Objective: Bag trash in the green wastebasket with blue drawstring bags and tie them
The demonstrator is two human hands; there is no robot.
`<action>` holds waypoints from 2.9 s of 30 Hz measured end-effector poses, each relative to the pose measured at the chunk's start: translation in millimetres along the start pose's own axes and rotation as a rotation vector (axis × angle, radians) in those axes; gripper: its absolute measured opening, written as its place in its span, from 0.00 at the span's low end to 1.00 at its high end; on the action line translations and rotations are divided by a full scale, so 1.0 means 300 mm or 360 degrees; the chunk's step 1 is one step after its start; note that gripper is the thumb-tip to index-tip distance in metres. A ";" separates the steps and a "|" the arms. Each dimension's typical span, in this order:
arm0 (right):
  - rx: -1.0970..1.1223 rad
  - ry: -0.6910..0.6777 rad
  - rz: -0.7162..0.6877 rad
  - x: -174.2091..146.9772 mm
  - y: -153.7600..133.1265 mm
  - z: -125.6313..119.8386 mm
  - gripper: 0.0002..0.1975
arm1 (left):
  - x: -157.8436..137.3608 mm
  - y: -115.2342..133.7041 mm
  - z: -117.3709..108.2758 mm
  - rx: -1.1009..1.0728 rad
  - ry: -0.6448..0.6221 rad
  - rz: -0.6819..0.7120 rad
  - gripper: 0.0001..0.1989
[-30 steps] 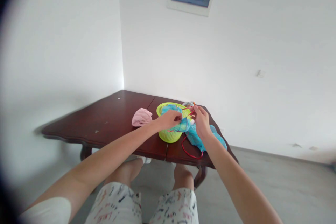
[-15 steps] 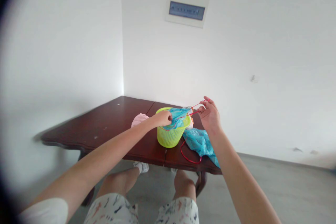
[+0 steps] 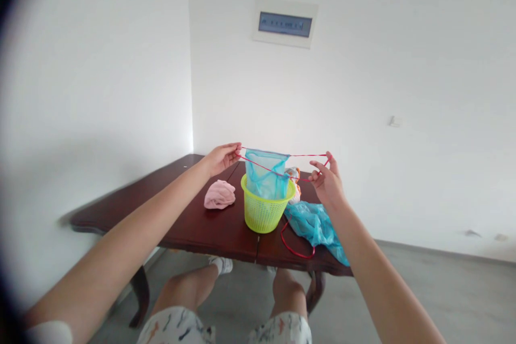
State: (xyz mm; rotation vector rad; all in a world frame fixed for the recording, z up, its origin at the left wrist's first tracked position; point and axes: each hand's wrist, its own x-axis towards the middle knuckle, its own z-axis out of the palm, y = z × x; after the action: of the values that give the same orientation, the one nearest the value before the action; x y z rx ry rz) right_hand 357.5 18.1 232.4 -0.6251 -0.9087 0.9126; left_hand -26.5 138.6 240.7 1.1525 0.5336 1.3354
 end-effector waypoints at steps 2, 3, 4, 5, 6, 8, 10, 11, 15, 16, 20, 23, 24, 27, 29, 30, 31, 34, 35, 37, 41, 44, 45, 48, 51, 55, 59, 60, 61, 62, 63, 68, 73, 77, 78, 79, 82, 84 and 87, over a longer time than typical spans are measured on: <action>0.0088 0.0030 -0.0031 0.005 -0.003 0.002 0.46 | -0.009 0.020 0.005 -0.0133 0.0031 -0.0007 0.09; 0.0128 0.0040 -0.0048 0.005 -0.003 0.005 0.46 | -0.015 0.023 0.013 -0.0176 0.0032 -0.0013 0.12; 0.0162 0.0041 -0.0066 0.003 -0.001 0.008 0.48 | -0.021 0.023 0.022 -0.0221 0.0025 -0.0014 0.16; 0.0187 0.0031 -0.0090 0.001 0.002 0.012 0.50 | -0.028 0.019 0.033 -0.0263 0.0015 -0.0009 0.20; 0.0204 0.0012 -0.0118 -0.003 0.007 0.017 0.52 | -0.037 0.014 0.044 -0.0300 0.0002 0.0002 0.23; 0.0221 -0.0022 -0.0163 -0.012 0.020 0.025 0.57 | -0.057 0.003 0.066 -0.0373 -0.0057 0.0035 0.28; 0.0231 -0.0023 -0.0179 -0.017 0.034 0.029 0.60 | -0.079 -0.005 0.086 -0.0445 -0.0172 0.0052 0.28; 0.0241 -0.0011 -0.0177 -0.017 0.041 0.029 0.61 | -0.090 -0.008 0.096 -0.0479 -0.0239 0.0048 0.26; 0.0262 0.0079 -0.0201 -0.007 0.068 0.026 0.62 | -0.121 -0.005 0.142 -0.0581 -0.0353 -0.0004 0.10; 0.0259 0.0101 -0.0213 -0.004 0.074 0.026 0.62 | -0.125 -0.003 0.153 -0.0611 -0.0341 -0.0015 0.06; 0.0248 0.0121 -0.0254 -0.007 0.096 0.046 0.58 | -0.126 -0.008 0.187 -0.0721 -0.0348 -0.0095 0.27; 0.0247 0.0078 -0.0249 -0.021 0.113 0.065 0.51 | -0.116 -0.028 0.188 -0.0676 -0.0434 -0.0222 0.41; 0.0232 0.0070 -0.0238 -0.026 0.119 0.068 0.48 | -0.113 -0.037 0.183 -0.0633 -0.0457 -0.0267 0.45; 0.0167 0.0101 -0.0184 -0.031 0.136 0.057 0.43 | -0.103 -0.065 0.164 -0.0480 -0.0491 -0.0350 0.52; 0.0148 0.0127 -0.0165 -0.029 0.146 0.041 0.43 | -0.097 -0.082 0.153 -0.0421 -0.0469 -0.0326 0.52; 0.0144 0.0135 -0.0162 -0.027 0.151 0.033 0.44 | -0.093 -0.088 0.151 -0.0417 -0.0435 -0.0286 0.50; 0.0142 0.0144 -0.0164 -0.026 0.156 0.027 0.44 | -0.090 -0.093 0.151 -0.0425 -0.0380 -0.0234 0.48; 0.0138 0.0186 -0.0151 -0.023 0.169 0.018 0.47 | -0.079 -0.099 0.166 -0.0467 -0.0108 -0.0022 0.40; 0.0139 0.0205 -0.0134 -0.022 0.173 0.019 0.48 | -0.076 -0.097 0.175 -0.0488 -0.0009 0.0072 0.37; 0.0146 0.0248 -0.0103 -0.021 0.178 0.022 0.49 | -0.071 -0.087 0.195 -0.0543 0.0112 0.0265 0.30; 0.0072 0.0305 -0.0173 -0.016 0.176 0.028 0.52 | -0.070 -0.055 0.229 -0.0685 0.0063 0.0399 0.21; -0.0126 0.0353 -0.0310 -0.010 0.161 0.036 0.58 | -0.081 -0.032 0.254 -0.0753 0.0014 0.0306 0.13; -0.0216 0.0369 -0.0385 -0.009 0.154 0.042 0.57 | -0.088 -0.025 0.264 -0.0751 -0.0009 0.0291 0.12; -0.0518 0.0355 -0.0698 -0.009 0.126 0.068 0.52 | -0.116 -0.008 0.297 -0.0680 -0.0104 0.0347 0.12; -0.0764 0.0241 -0.1003 -0.021 0.099 0.111 0.48 | -0.145 0.000 0.332 -0.0465 -0.0203 0.0374 0.29; -0.0979 -0.0025 -0.1356 -0.046 0.061 0.191 0.42 | -0.161 -0.008 0.379 0.0157 -0.0365 0.0473 0.59; -0.1119 -0.0486 -0.1559 -0.063 -0.014 0.289 0.29 | -0.147 -0.023 0.445 0.0822 -0.0583 0.0782 0.73; -0.1177 -0.0630 -0.1592 -0.066 -0.042 0.314 0.26 | -0.141 -0.023 0.463 0.0910 -0.0633 0.0860 0.73; -0.1241 -0.0768 -0.1632 -0.071 -0.072 0.338 0.24 | -0.135 -0.020 0.479 0.0963 -0.0668 0.0946 0.71; -0.1309 -0.0890 -0.1682 -0.077 -0.103 0.360 0.23 | -0.131 -0.014 0.494 0.0994 -0.0686 0.1031 0.65; -0.1373 -0.0991 -0.1736 -0.084 -0.133 0.380 0.23 | -0.129 -0.005 0.506 0.1013 -0.0693 0.1100 0.55; -0.1370 -0.1089 -0.1867 -0.130 -0.210 0.426 0.26 | -0.142 0.057 0.516 0.1058 -0.0663 0.1114 0.16; -0.1230 -0.0630 -0.1620 -0.142 -0.118 0.375 0.22 | -0.180 0.094 0.499 0.1065 -0.0634 0.0866 0.30; -0.0978 -0.0875 -0.0846 -0.141 -0.001 0.329 0.29 | -0.225 0.112 0.494 0.0993 -0.0737 0.0812 0.30; -0.0858 -0.0971 -0.0667 -0.144 0.021 0.324 0.30 | -0.235 0.115 0.492 0.1008 -0.0721 0.0852 0.29; -0.0743 -0.1041 -0.0521 -0.147 0.038 0.321 0.30 | -0.245 0.117 0.488 0.1041 -0.0683 0.0918 0.27; -0.0545 -0.1124 -0.0307 -0.156 0.058 0.325 0.28 | -0.267 0.121 0.473 0.1146 -0.0579 0.1105 0.23; -0.0586 -0.1143 -0.0328 -0.157 0.054 0.335 0.25 | -0.277 0.124 0.467 0.1130 -0.0608 0.1069 0.23; -0.0765 -0.1020 -0.0555 -0.154 0.048 0.351 0.26 | -0.283 0.134 0.466 0.0996 -0.0684 0.0955 0.25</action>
State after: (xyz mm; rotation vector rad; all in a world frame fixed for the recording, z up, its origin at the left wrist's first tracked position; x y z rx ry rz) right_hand 246.4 -6.4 254.7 -0.5546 -1.7864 0.5743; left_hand 54.8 6.4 306.0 2.1829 0.2943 1.3852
